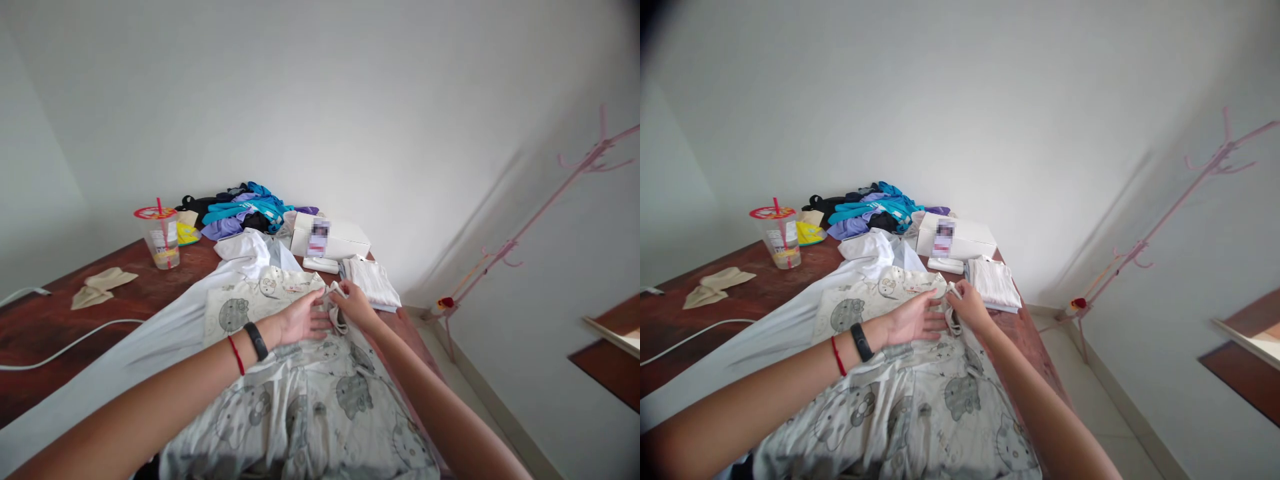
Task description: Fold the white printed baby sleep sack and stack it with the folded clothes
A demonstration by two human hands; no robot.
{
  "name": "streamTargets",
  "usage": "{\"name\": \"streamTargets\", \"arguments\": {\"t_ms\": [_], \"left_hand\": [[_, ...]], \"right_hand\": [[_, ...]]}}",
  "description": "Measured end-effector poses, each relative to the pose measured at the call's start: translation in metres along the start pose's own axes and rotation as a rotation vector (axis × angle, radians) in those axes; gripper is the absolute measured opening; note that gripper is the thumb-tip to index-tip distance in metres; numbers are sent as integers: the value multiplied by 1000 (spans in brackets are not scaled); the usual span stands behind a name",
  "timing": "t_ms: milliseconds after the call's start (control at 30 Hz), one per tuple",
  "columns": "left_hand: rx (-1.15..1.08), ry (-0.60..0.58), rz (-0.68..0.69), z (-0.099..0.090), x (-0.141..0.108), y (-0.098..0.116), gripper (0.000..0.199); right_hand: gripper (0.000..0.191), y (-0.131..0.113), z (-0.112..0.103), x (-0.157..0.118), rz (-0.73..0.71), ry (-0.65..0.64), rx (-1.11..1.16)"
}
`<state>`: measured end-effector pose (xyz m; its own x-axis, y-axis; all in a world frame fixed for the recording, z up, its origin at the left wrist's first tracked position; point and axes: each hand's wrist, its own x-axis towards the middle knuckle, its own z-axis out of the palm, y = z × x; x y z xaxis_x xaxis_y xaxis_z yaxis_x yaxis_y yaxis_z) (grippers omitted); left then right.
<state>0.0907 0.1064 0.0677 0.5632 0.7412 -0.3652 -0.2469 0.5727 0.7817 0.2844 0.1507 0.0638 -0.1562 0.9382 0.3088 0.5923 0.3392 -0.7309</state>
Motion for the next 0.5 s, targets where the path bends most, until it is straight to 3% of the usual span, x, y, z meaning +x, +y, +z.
{"name": "streamTargets", "arguments": {"t_ms": [133, 300, 433, 500], "left_hand": [[-51, -143, -54, -23, 13, 7, 46], [-60, -123, -17, -39, 23, -8, 30], [-83, -87, -10, -41, 27, -14, 8], [-109, -45, -21, -41, 28, -14, 9]], "right_hand": [[17, -16, 24, -4, -29, -45, -87], [21, -26, 44, -13, -7, -179, -76], [44, -28, 37, -41, 69, -224, 55], [49, -29, 23, -67, 89, -236, 55]]}}
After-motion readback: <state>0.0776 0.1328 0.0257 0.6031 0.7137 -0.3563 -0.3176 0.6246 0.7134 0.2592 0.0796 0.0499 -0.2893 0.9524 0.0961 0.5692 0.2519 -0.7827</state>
